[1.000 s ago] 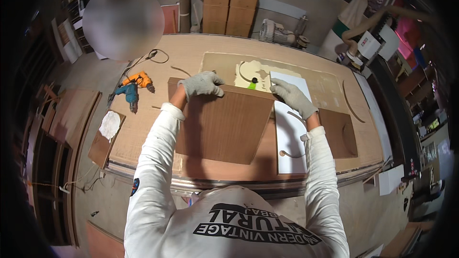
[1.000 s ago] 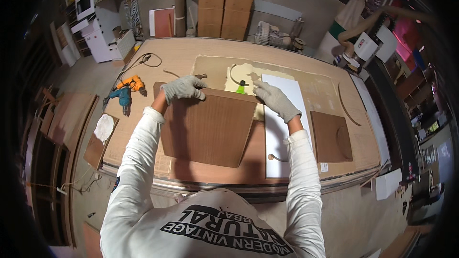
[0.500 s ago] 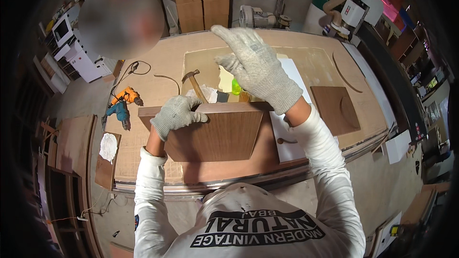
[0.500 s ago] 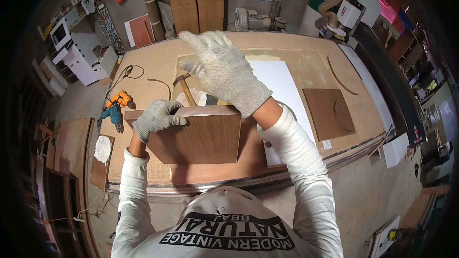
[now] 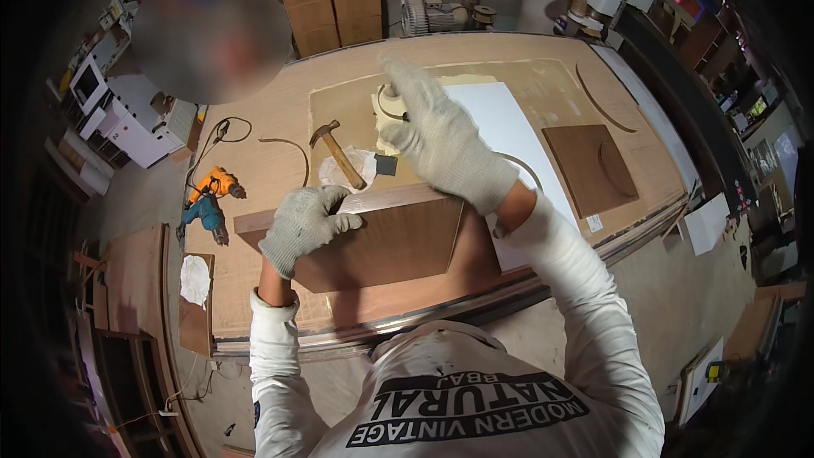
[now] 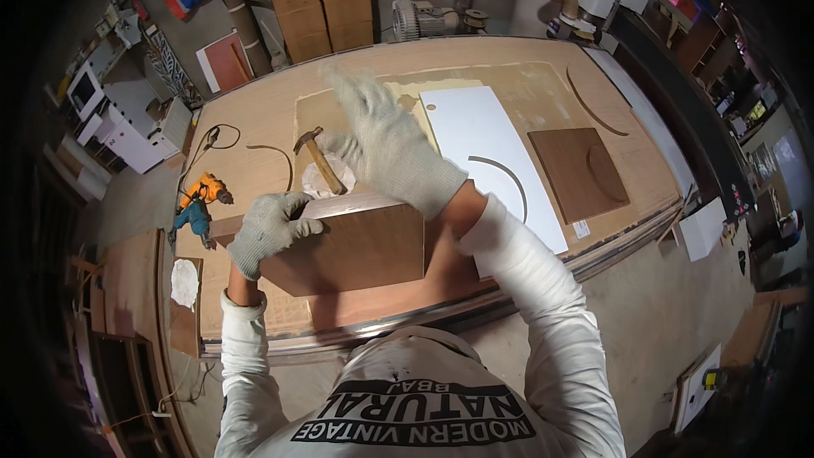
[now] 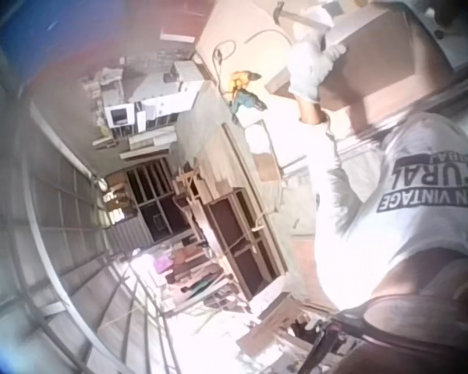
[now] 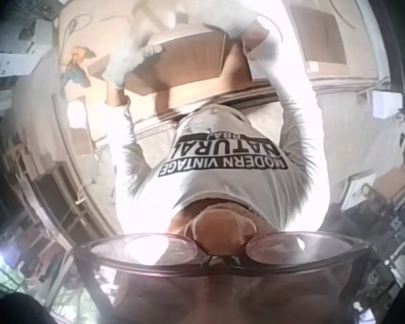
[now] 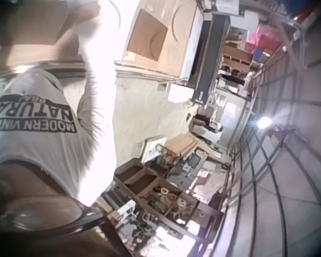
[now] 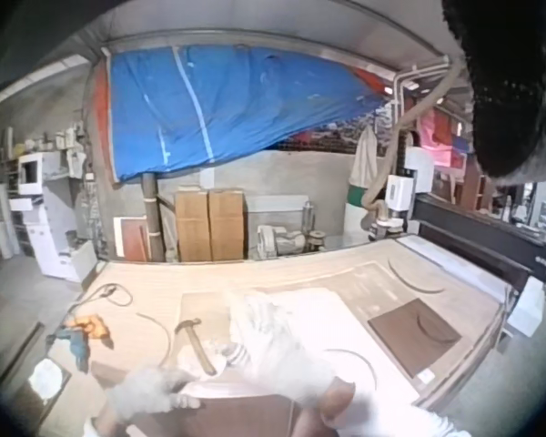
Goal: The person applies adhesive from a bottle to a wooden strip and a board, then joins the pieces together and secures the edge by tapping it with a hammer and a wooden block.
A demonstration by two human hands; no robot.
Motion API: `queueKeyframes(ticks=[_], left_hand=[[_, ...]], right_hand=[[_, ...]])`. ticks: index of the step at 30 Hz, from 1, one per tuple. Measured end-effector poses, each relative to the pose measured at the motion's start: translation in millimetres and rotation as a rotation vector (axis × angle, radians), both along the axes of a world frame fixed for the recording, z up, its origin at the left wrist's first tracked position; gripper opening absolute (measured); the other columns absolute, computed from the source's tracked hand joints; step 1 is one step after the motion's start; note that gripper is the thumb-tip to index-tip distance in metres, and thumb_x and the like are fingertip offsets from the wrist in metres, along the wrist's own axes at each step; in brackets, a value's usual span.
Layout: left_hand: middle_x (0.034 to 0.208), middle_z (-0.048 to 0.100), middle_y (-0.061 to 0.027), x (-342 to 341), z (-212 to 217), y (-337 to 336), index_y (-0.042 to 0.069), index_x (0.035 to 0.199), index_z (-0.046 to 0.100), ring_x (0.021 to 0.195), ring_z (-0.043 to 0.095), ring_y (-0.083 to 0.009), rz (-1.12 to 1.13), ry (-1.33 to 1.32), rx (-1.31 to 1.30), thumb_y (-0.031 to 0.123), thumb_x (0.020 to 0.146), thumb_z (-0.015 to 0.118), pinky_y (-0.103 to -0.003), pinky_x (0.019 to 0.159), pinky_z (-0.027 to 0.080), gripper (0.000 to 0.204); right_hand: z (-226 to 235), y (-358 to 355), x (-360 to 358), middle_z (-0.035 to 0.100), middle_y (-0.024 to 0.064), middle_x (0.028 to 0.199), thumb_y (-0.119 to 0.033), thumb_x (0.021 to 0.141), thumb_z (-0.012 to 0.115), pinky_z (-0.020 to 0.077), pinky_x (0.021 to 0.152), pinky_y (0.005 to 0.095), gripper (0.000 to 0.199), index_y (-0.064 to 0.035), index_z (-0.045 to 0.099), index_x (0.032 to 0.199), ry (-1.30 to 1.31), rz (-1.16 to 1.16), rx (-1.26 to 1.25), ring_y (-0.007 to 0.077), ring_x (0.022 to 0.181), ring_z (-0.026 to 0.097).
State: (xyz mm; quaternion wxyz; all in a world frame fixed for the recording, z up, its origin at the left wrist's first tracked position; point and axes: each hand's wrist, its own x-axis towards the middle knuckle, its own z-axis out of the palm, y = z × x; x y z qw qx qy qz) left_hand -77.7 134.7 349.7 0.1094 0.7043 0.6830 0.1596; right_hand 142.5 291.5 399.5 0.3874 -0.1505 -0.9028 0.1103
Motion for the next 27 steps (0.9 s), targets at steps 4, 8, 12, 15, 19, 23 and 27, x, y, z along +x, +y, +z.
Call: queueKeyframes(ticks=[4, 8, 12, 15, 19, 23, 27], left_hand=[[0.09, 0.072, -0.0193, 1, 4, -8, 0.01, 0.113, 0.075, 0.085, 0.07, -0.0401, 0.011, -0.037, -0.031, 0.055, 0.083, 0.078, -0.049, 0.077, 0.054, 0.055], [0.09, 0.073, -0.018, 5, -1, -9, 0.01, 0.115, 0.074, 0.085, 0.071, -0.0392, -0.02, 0.037, 0.065, 0.054, 0.084, 0.078, -0.048, 0.074, 0.054, 0.054], [0.093, 0.075, -0.0158, 0, -10, -7, 0.013, 0.117, 0.075, 0.085, 0.072, -0.0376, -0.033, -0.078, 0.031, 0.046, 0.085, 0.08, -0.045, 0.072, 0.056, 0.046], [0.094, 0.076, -0.0145, 2, -7, -9, 0.015, 0.115, 0.076, 0.084, 0.073, -0.0367, -0.056, -0.167, 0.016, 0.041, 0.086, 0.081, -0.043, 0.072, 0.056, 0.04], [0.091, 0.075, -0.0143, 10, -4, -17, 0.011, 0.112, 0.076, 0.083, 0.073, -0.0358, -0.017, -0.09, 0.058, 0.045, 0.086, 0.08, -0.042, 0.072, 0.056, 0.042], [0.089, 0.075, -0.0159, 18, -5, -6, 0.009, 0.111, 0.076, 0.082, 0.073, -0.0365, 0.017, 0.001, 0.041, 0.05, 0.087, 0.079, -0.043, 0.071, 0.056, 0.048], [0.083, 0.073, -0.0171, 11, 3, -7, 0.008, 0.109, 0.077, 0.078, 0.072, -0.0368, 0.021, 0.001, 0.051, 0.057, 0.09, 0.074, -0.045, 0.069, 0.055, 0.052]], right_hand=[[-41, -28, -2, 0.053, 0.0304, 0.141, -0.038, 0.096, 0.071, 0.0393, 0.117, 0.0528, 0.078, -0.0111, 0.036, 0.16, -0.5, -0.11, -0.18, 0.0484, 0.138, 0.047], [-49, -34, -5, 0.055, 0.0292, 0.142, -0.049, 0.1, 0.06, 0.0336, 0.121, 0.0542, 0.076, -0.007, 0.038, 0.159, -0.354, -0.151, -0.036, 0.0479, 0.143, 0.043], [-72, -51, -33, 0.056, 0.0289, 0.141, -0.049, 0.101, 0.058, 0.0321, 0.121, 0.0541, 0.074, -0.0052, 0.04, 0.158, -0.178, -0.101, 0.031, 0.0472, 0.143, 0.043], [-77, -60, -42, 0.056, 0.0279, 0.14, -0.045, 0.097, 0.063, 0.0315, 0.121, 0.0546, 0.077, -0.0033, 0.04, 0.158, -0.121, -0.101, 0.127, 0.047, 0.143, 0.043], [-58, -50, 1, 0.049, 0.0248, 0.151, -0.027, 0.088, 0.074, 0.0304, 0.124, 0.0546, 0.081, -0.0061, 0.04, 0.158, -0.075, -0.146, -0.083, 0.0484, 0.146, 0.039], [-68, -9, 64, 0.047, 0.0267, 0.153, -0.034, 0.095, 0.07, 0.0293, 0.123, 0.0555, 0.077, -0.003, 0.037, 0.158, -0.102, -0.431, -0.073, 0.0499, 0.146, 0.037], [-100, 20, 121, 0.048, 0.029, 0.152, -0.03, 0.102, 0.067, 0.0369, 0.119, 0.0538, 0.07, -0.0003, 0.037, 0.157, 0.385, -0.65, -0.253, 0.0464, 0.141, 0.045]])
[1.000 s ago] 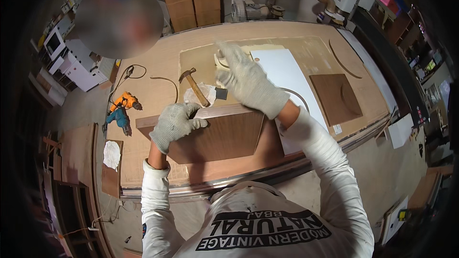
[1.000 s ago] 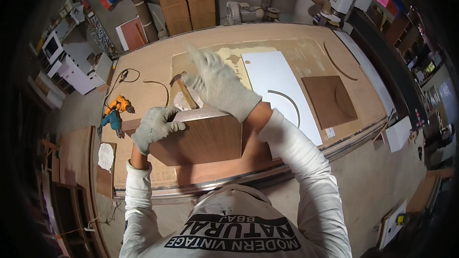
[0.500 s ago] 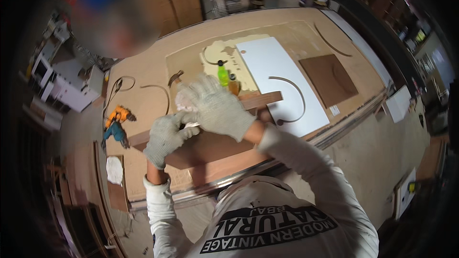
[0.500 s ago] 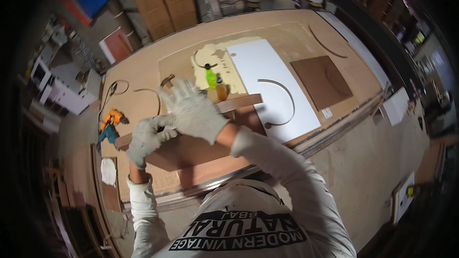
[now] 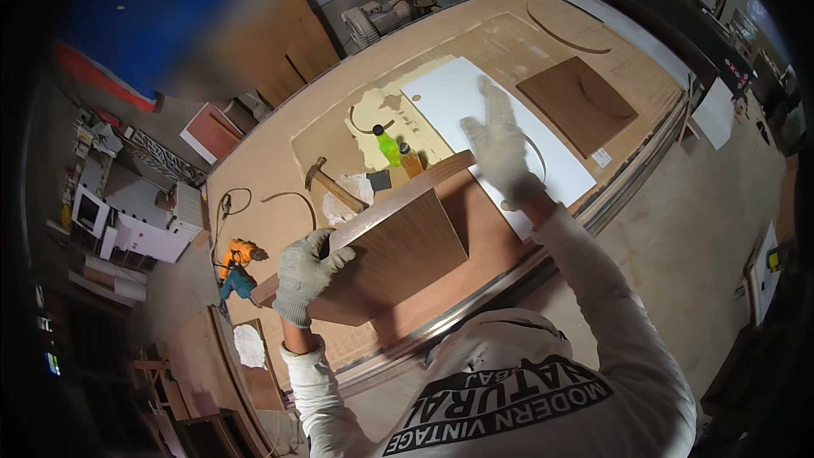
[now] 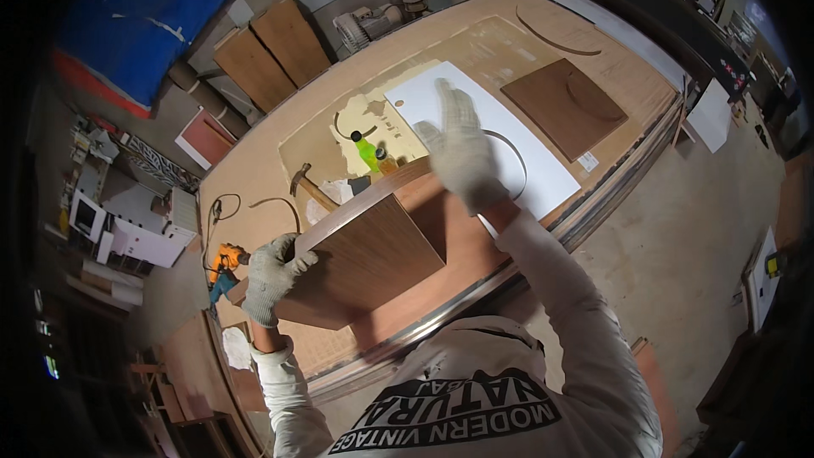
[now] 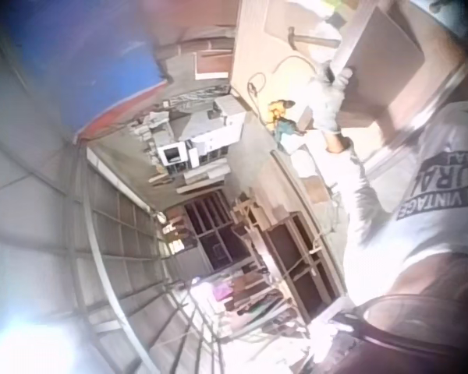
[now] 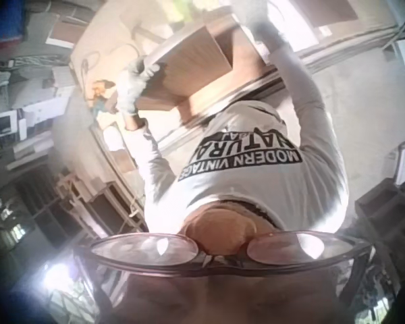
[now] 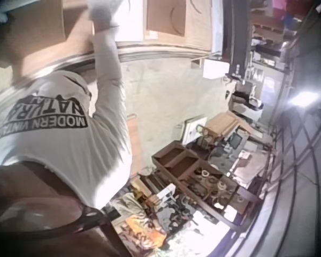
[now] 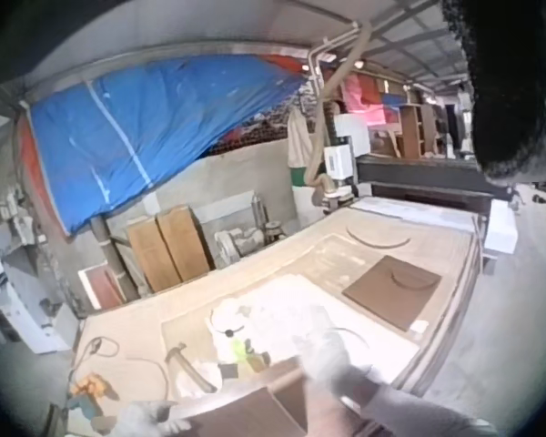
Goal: The person applies adhesive from a bottle to a wooden strip and a board, then joins the pieces together and secures the edge by tapping it with a hammer and a wooden block.
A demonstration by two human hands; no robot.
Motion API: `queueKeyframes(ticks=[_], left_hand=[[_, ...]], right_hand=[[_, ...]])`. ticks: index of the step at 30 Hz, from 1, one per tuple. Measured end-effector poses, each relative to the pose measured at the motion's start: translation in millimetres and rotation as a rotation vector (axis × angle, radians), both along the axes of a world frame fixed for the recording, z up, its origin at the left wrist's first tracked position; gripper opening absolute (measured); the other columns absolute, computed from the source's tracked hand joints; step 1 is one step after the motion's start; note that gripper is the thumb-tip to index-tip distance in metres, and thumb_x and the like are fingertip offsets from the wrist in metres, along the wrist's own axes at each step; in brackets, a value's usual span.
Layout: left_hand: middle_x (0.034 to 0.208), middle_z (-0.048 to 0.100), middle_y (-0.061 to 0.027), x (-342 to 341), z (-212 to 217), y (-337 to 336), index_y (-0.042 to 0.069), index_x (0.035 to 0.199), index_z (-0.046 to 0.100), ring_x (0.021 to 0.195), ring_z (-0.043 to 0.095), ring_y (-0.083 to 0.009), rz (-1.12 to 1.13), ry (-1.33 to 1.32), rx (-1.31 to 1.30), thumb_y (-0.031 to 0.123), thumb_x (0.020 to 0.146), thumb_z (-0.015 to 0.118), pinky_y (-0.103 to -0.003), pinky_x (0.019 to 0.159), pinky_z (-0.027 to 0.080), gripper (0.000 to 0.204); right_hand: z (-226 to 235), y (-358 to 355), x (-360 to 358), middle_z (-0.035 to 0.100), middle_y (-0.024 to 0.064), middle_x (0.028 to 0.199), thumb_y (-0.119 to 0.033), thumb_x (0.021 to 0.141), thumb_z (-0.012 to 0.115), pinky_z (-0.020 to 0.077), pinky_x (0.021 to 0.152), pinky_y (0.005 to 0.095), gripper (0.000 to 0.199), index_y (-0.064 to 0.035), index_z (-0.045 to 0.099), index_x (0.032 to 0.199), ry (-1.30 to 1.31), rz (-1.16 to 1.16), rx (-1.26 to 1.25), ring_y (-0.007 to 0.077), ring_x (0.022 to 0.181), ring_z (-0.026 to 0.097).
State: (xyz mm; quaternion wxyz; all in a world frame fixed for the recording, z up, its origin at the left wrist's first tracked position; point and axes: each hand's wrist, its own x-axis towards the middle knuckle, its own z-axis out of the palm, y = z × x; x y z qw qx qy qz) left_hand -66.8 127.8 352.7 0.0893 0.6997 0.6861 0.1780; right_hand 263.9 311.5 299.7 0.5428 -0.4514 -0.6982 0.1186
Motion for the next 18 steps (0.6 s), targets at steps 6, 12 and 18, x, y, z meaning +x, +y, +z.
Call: queueKeyframes(ticks=[6, 12, 18], left_hand=[[0.073, 0.068, -0.0206, 35, 3, 39, 0.006, 0.102, 0.077, 0.072, 0.07, -0.0384, -0.021, -0.003, -0.124, 0.064, 0.097, 0.062, -0.047, 0.066, 0.052, 0.06], [0.07, 0.065, -0.023, 103, 8, 86, 0.002, 0.092, 0.073, 0.069, 0.067, -0.0406, -0.1, 0.033, -0.152, 0.062, 0.096, 0.063, -0.049, 0.065, 0.051, 0.061], [0.071, 0.065, -0.0223, 121, 0, 110, 0.002, 0.08, 0.07, 0.071, 0.066, -0.0405, -0.125, -0.081, -0.141, 0.062, 0.092, 0.069, -0.05, 0.067, 0.049, 0.062]], right_hand=[[-100, -67, 12, 0.055, 0.0254, 0.149, -0.012, 0.097, 0.074, 0.0471, 0.112, 0.0436, 0.072, -0.0003, 0.036, 0.158, 0.505, 0.366, -0.602, 0.0345, 0.134, 0.058], [-130, -114, -24, 0.046, 0.0237, 0.157, -0.035, 0.092, 0.079, 0.0434, 0.115, 0.0471, 0.086, -0.0051, 0.035, 0.16, 0.048, 0.416, -0.662, 0.0403, 0.142, 0.048], [-139, -112, -29, 0.051, 0.0241, 0.147, -0.036, 0.093, 0.075, 0.0479, 0.107, 0.0496, 0.081, -0.0045, 0.037, 0.157, 0.027, 0.403, -0.533, 0.045, 0.132, 0.052]])
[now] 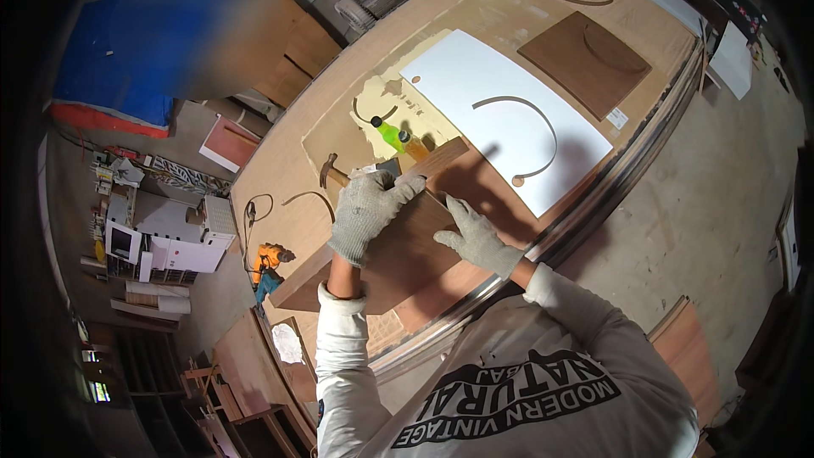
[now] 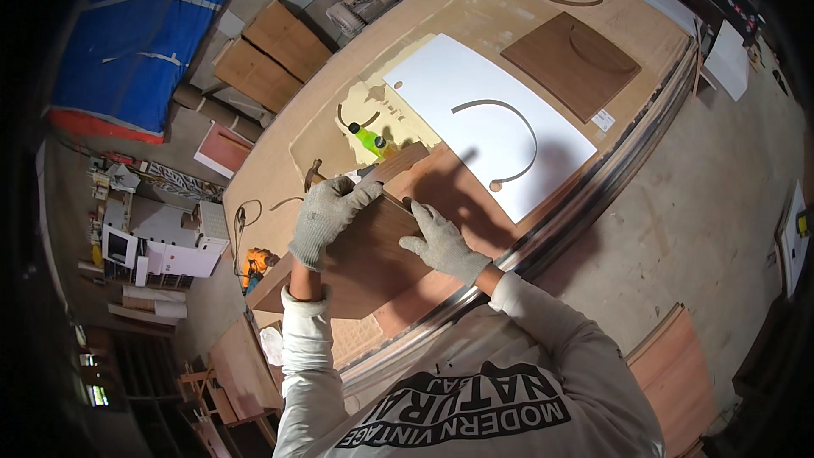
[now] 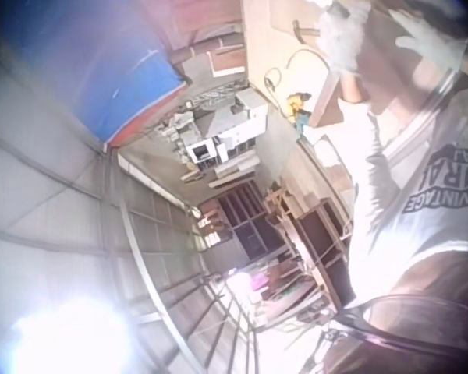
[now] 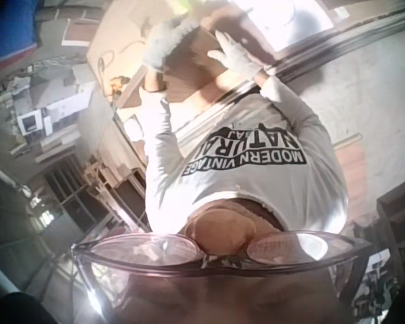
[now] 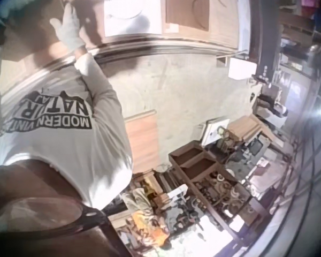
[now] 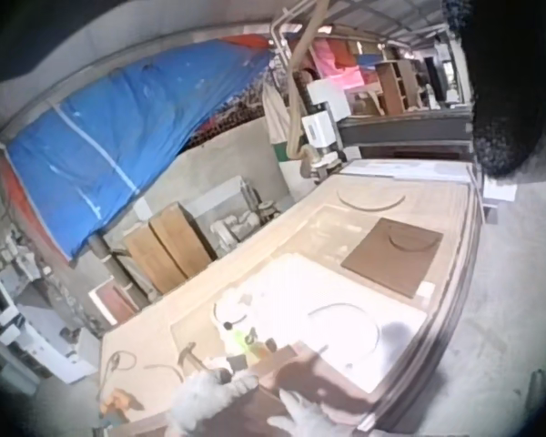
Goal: The person applies adhesive from a bottle to a wooden strip and a board, then joins the pieces together and secures the edge by tapping it with a hammer and a wooden block.
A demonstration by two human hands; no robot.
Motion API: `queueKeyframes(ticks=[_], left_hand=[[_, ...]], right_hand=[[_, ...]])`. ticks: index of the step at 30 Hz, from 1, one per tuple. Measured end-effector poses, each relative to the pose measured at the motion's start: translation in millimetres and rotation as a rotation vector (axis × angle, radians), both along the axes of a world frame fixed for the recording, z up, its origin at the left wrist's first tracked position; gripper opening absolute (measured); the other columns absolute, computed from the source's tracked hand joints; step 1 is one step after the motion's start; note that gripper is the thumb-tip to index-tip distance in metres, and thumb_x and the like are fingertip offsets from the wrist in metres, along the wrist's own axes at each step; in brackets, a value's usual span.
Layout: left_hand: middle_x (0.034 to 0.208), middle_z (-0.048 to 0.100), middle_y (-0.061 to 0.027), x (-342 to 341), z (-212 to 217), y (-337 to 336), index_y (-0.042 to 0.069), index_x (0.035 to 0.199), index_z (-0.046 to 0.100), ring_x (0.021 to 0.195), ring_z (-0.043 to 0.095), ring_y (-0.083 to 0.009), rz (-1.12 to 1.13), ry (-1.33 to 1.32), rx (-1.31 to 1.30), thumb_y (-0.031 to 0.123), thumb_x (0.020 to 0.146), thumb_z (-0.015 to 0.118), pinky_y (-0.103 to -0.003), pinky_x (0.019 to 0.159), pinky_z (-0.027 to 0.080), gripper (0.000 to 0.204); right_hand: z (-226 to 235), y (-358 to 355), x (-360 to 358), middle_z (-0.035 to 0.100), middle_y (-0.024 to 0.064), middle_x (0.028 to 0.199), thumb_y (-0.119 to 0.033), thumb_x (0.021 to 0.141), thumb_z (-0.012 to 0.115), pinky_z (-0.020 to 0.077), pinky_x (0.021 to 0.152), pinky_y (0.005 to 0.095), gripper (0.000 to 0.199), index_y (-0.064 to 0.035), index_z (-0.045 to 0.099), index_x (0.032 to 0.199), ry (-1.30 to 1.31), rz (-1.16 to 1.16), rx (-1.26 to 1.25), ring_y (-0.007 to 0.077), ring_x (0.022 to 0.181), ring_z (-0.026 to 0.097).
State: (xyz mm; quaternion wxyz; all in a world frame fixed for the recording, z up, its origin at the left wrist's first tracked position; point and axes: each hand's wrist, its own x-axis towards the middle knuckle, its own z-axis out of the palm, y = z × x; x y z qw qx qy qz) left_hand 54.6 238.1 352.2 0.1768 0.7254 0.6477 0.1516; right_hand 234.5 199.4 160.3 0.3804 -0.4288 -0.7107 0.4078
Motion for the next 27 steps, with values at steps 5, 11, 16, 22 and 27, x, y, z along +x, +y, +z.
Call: queueKeyframes(ticks=[5, 11, 16, 22, 27], left_hand=[[0.069, 0.065, -0.0195, 10, -5, 5, 0.002, 0.075, 0.07, 0.068, 0.066, -0.0343, 0.032, -0.012, -0.027, 0.068, 0.088, 0.069, -0.047, 0.065, 0.048, 0.068], [0.061, 0.065, -0.0182, 8, -4, 0, 0.002, 0.072, 0.073, 0.063, 0.068, -0.0322, 0.103, 0.034, -0.07, 0.078, 0.087, 0.063, -0.045, 0.066, 0.05, 0.078], [0.077, 0.071, -0.019, 16, 14, -14, 0.009, 0.081, 0.078, 0.076, 0.071, -0.0398, 0.065, 0.238, 0.088, 0.072, 0.099, 0.049, -0.047, 0.067, 0.052, 0.072], [0.084, 0.072, -0.0243, -45, 7, -59, 0.005, 0.104, 0.075, 0.087, 0.07, -0.0451, 0.133, 0.013, 0.019, 0.055, 0.106, 0.049, -0.052, 0.082, 0.054, 0.057], [0.093, 0.073, -0.0261, -115, 1, -106, 0.005, 0.121, 0.072, 0.095, 0.07, -0.0451, 0.328, 0.04, 0.031, 0.053, 0.107, 0.049, -0.052, 0.085, 0.054, 0.055]], right_hand=[[6, 7, -6, 0.057, 0.0233, 0.131, -0.032, 0.091, 0.076, 0.0503, 0.099, 0.0531, 0.07, -0.0035, 0.046, 0.147, -0.064, -0.069, -0.024, 0.0462, 0.119, 0.058], [-3, 13, -16, 0.059, 0.0228, 0.126, -0.027, 0.088, 0.078, 0.0483, 0.1, 0.0493, 0.062, -0.0005, 0.052, 0.138, -0.15, -0.049, -0.021, 0.0443, 0.119, 0.057], [-14, 20, -14, 0.061, 0.0248, 0.12, -0.027, 0.083, 0.083, 0.0473, 0.094, 0.0521, 0.054, 0.0028, 0.059, 0.122, -0.041, -0.049, 0.021, 0.0455, 0.112, 0.058], [-18, 11, -9, 0.071, 0.0206, 0.109, -0.014, 0.079, 0.084, 0.0542, 0.088, 0.0479, 0.047, -0.0007, 0.062, 0.119, 0.057, -0.052, -0.096, 0.0409, 0.102, 0.068], [2, 9, -4, 0.075, 0.0149, 0.102, -0.008, 0.079, 0.083, 0.0567, 0.085, 0.0399, 0.039, -0.0016, 0.065, 0.113, 0.062, -0.046, -0.082, 0.0295, 0.094, 0.073]])
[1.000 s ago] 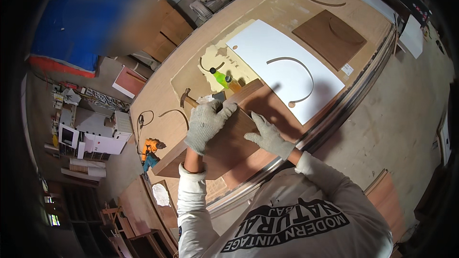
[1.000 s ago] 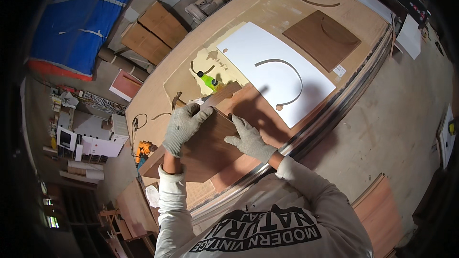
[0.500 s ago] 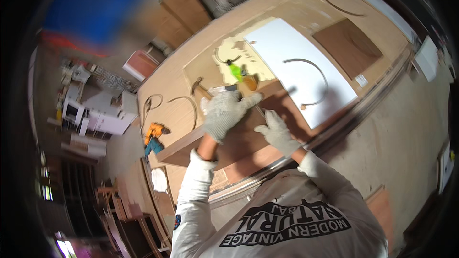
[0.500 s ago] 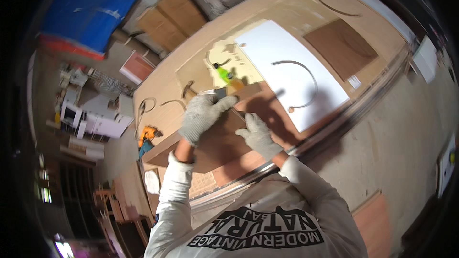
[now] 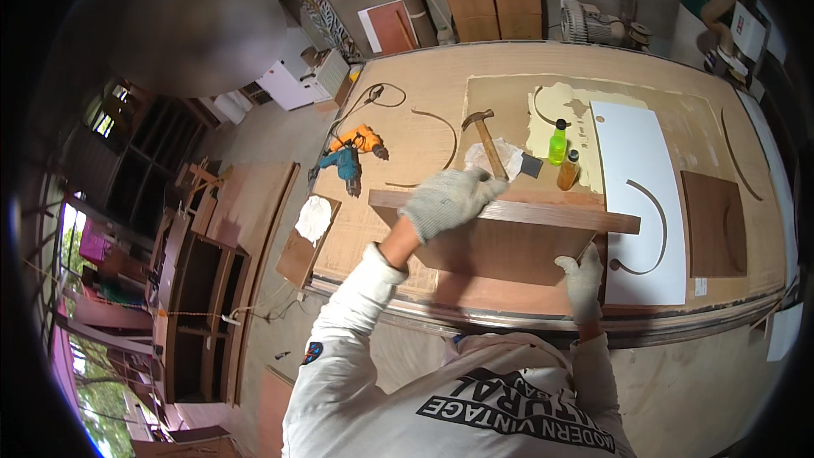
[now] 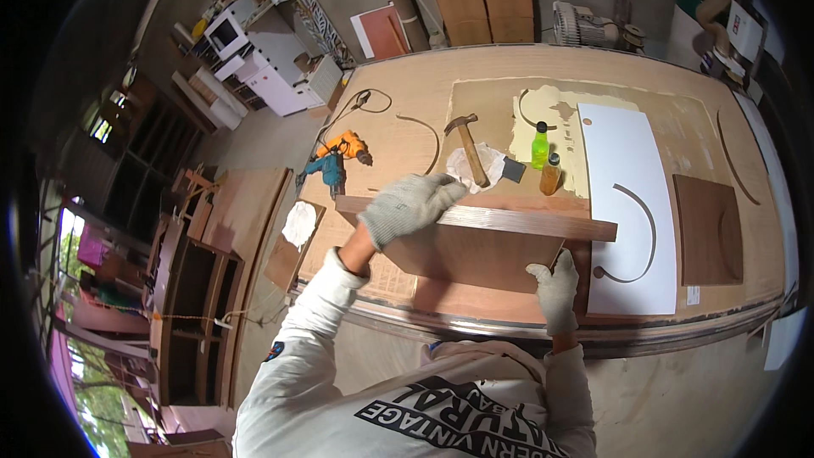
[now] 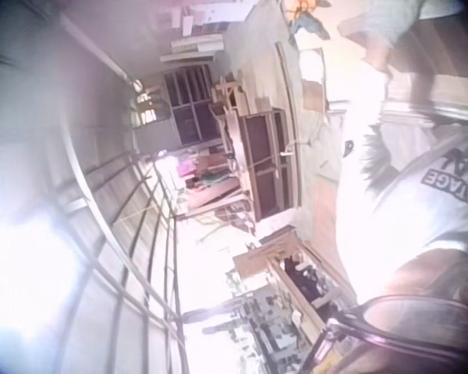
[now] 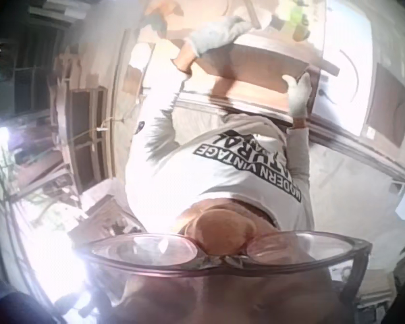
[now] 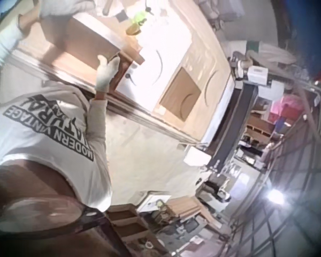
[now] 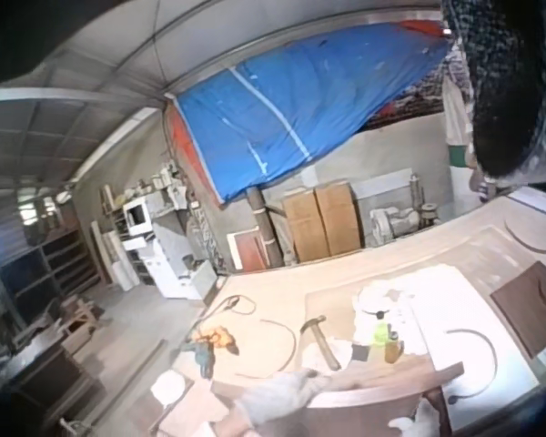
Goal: The person applies adhesive from a bottle to a wooden strip and a board, then joins the pieces together and secures the edge by tapping it with a hammer and a wooden block.
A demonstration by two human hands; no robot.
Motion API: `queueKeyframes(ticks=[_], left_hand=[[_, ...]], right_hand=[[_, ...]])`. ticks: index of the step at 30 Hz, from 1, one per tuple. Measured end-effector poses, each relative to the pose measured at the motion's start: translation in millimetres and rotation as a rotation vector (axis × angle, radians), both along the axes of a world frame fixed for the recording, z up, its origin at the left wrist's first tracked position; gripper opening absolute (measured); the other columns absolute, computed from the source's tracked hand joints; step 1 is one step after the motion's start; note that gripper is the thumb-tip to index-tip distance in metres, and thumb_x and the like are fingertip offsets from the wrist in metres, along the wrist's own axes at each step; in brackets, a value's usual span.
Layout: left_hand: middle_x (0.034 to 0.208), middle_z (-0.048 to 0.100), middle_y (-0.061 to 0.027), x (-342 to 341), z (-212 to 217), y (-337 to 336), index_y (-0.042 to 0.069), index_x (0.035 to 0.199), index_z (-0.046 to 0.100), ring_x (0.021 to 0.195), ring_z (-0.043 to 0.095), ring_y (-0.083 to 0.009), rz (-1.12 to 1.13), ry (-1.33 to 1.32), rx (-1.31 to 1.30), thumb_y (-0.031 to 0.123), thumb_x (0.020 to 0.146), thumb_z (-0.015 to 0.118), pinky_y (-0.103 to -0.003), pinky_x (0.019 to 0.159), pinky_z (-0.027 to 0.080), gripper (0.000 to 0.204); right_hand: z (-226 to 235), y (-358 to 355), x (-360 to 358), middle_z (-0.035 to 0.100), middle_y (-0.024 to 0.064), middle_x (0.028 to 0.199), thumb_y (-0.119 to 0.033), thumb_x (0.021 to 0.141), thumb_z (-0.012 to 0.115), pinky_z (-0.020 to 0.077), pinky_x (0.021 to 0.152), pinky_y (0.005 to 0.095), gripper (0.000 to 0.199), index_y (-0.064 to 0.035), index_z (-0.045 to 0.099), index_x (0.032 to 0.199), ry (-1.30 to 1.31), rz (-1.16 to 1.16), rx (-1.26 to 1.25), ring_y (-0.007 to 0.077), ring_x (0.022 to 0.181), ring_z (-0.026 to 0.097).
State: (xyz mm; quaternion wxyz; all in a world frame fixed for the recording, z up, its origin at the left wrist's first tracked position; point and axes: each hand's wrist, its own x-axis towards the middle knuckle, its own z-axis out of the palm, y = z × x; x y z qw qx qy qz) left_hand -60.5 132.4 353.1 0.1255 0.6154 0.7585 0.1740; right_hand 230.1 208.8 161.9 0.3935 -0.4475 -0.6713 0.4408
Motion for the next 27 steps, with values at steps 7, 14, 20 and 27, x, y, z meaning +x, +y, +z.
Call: queueKeyframes(ticks=[7, 14, 20, 27], left_hand=[[0.104, 0.074, -0.0253, -46, -6, -23, 0.004, 0.128, 0.067, 0.098, 0.071, -0.0437, 0.122, 0.172, 0.064, 0.053, 0.108, 0.046, -0.052, 0.087, 0.055, 0.057], [0.095, 0.075, -0.0222, 59, -2, 31, 0.004, 0.121, 0.066, 0.088, 0.073, -0.0414, -0.278, 0.134, 0.334, 0.052, 0.104, 0.052, -0.05, 0.079, 0.056, 0.053], [0.075, 0.068, -0.0137, 113, -10, 50, 0.004, 0.108, 0.067, 0.078, 0.073, -0.0352, -0.322, 0.18, 0.354, 0.047, 0.096, 0.066, -0.046, 0.066, 0.056, 0.044], [0.093, 0.068, -0.0135, 117, -18, -32, 0.011, 0.109, 0.068, 0.082, 0.069, -0.0333, 0.01, 0.023, 0.196, 0.053, 0.093, 0.068, -0.046, 0.068, 0.054, 0.045]], right_hand=[[-20, 11, 2, 0.075, 0.0113, 0.105, -0.003, 0.08, 0.079, 0.0565, 0.086, 0.0356, 0.037, -0.0033, 0.066, 0.114, 0.186, 0.083, -0.006, 0.0205, 0.095, 0.071], [-11, 23, 3, 0.074, 0.0159, 0.11, -0.012, 0.077, 0.082, 0.0556, 0.09, 0.0411, 0.046, -0.0027, 0.065, 0.119, -0.03, 0.15, 0.147, 0.0306, 0.102, 0.072], [-32, 29, 10, 0.068, 0.0139, 0.113, -0.015, 0.081, 0.081, 0.0546, 0.088, 0.0441, 0.045, -0.004, 0.065, 0.122, -0.362, 0.169, 0.582, 0.0339, 0.105, 0.067], [-54, -14, 47, 0.066, 0.0101, 0.124, -0.005, 0.099, 0.064, 0.0528, 0.098, 0.039, 0.034, -0.002, 0.058, 0.132, -0.184, 0.262, 0.246, 0.0249, 0.114, 0.064]])
